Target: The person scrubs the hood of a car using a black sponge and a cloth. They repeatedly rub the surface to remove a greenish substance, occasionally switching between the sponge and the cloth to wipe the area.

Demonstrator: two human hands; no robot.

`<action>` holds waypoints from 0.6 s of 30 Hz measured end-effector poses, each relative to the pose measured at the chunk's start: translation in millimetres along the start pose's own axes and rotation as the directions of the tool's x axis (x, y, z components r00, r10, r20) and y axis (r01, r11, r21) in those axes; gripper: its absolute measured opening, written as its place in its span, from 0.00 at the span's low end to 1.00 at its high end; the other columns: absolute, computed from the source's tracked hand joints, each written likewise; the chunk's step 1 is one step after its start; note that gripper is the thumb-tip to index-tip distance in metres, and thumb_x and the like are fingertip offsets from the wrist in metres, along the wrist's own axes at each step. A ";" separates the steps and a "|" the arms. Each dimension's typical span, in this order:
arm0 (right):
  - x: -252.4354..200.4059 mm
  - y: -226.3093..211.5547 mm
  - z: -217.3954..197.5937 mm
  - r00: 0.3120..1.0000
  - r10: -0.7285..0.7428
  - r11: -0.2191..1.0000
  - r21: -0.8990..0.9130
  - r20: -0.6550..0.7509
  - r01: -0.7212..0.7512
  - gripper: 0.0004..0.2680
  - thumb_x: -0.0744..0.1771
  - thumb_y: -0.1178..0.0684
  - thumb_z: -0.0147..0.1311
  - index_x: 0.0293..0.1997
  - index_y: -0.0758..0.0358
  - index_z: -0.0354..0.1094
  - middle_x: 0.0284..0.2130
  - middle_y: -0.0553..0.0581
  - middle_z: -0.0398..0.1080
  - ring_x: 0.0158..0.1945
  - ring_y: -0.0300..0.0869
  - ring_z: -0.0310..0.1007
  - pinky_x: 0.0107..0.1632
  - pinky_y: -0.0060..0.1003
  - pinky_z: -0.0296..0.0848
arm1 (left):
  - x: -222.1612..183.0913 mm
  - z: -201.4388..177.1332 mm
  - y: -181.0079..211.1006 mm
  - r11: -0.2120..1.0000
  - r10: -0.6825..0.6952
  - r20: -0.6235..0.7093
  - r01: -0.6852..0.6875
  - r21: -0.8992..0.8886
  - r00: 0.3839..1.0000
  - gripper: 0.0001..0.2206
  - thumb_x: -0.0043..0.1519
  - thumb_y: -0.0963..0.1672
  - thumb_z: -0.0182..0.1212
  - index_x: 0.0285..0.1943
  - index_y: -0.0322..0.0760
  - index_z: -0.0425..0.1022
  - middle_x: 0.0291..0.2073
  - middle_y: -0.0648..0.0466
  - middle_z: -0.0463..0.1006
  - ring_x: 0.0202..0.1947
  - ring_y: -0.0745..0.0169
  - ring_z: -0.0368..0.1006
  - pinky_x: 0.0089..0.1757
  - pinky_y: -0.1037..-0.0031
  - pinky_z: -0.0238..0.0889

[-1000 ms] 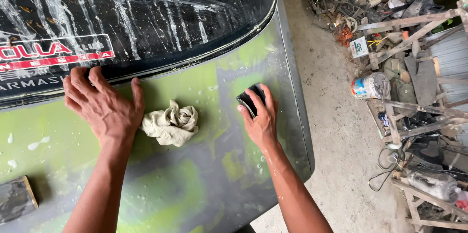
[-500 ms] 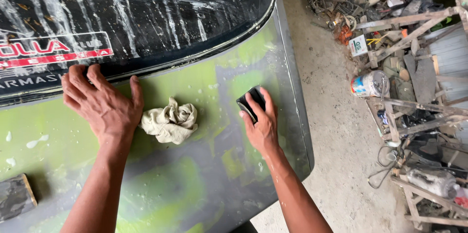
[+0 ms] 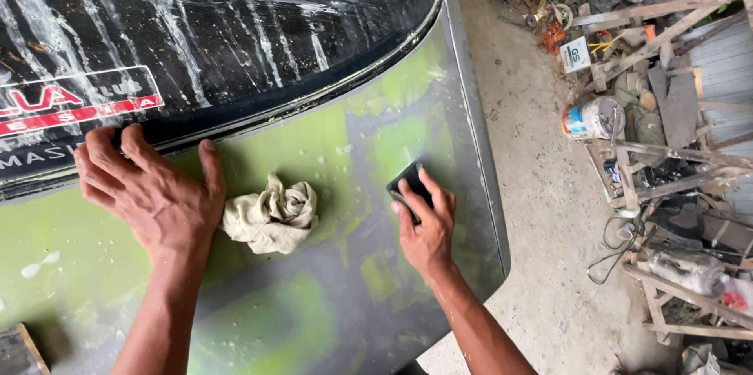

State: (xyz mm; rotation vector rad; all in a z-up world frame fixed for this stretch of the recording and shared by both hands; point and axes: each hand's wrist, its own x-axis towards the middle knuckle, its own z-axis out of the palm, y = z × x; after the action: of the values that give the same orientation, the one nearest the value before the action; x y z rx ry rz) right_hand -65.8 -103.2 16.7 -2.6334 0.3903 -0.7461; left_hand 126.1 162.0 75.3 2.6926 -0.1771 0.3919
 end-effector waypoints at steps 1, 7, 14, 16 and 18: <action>10.6 3.9 6.4 1.000 -0.002 1.000 -0.003 -0.001 0.002 0.11 0.66 0.53 0.58 0.53 0.55 0.73 0.59 0.59 0.64 0.49 0.53 0.65 0.54 0.48 0.67 | 0.2 0.8 -0.4 1.000 0.000 0.005 0.000 0.009 1.000 0.28 0.61 0.49 0.64 0.60 0.22 0.61 0.59 0.31 0.55 0.61 0.29 0.47 0.55 0.44 0.43; 37.3 0.7 13.2 1.000 0.012 0.999 -0.039 0.014 -0.012 0.11 0.65 0.51 0.58 0.52 0.54 0.74 0.58 0.58 0.65 0.49 0.54 0.68 0.54 0.49 0.64 | -4.7 -2.3 -0.5 1.000 0.007 0.012 -0.007 0.009 1.000 0.27 0.62 0.50 0.62 0.61 0.22 0.62 0.60 0.31 0.55 0.62 0.28 0.47 0.56 0.44 0.42; 12.7 -11.5 3.8 1.000 0.002 0.999 -0.040 0.023 -0.001 0.10 0.65 0.50 0.57 0.51 0.55 0.75 0.55 0.61 0.66 0.45 0.57 0.65 0.52 0.52 0.66 | -1.2 -0.1 1.2 0.998 -0.016 0.029 0.014 0.062 0.999 0.28 0.61 0.51 0.62 0.60 0.24 0.62 0.60 0.32 0.56 0.62 0.31 0.47 0.55 0.46 0.44; 51.3 2.6 26.1 1.000 -0.023 0.999 -0.049 -0.007 0.023 0.10 0.65 0.49 0.57 0.51 0.53 0.75 0.55 0.59 0.66 0.46 0.57 0.65 0.53 0.52 0.65 | 1.2 1.1 1.8 0.999 -0.004 0.013 0.003 0.045 1.000 0.28 0.61 0.50 0.63 0.61 0.23 0.62 0.60 0.32 0.55 0.61 0.30 0.48 0.55 0.45 0.44; 51.2 2.5 26.1 0.999 -0.030 0.998 -0.060 -0.025 0.028 0.10 0.66 0.49 0.57 0.51 0.52 0.75 0.55 0.58 0.66 0.47 0.57 0.66 0.54 0.52 0.64 | -7.7 -2.1 -0.5 0.999 0.016 0.018 -0.016 0.034 1.000 0.28 0.61 0.50 0.64 0.61 0.22 0.62 0.60 0.31 0.55 0.61 0.29 0.48 0.55 0.45 0.44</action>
State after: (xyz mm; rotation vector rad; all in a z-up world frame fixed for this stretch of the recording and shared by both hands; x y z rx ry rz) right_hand -9.9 -116.5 17.8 -2.6930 0.3885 -0.7907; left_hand 118.3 163.8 74.7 2.7300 -0.1987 0.3795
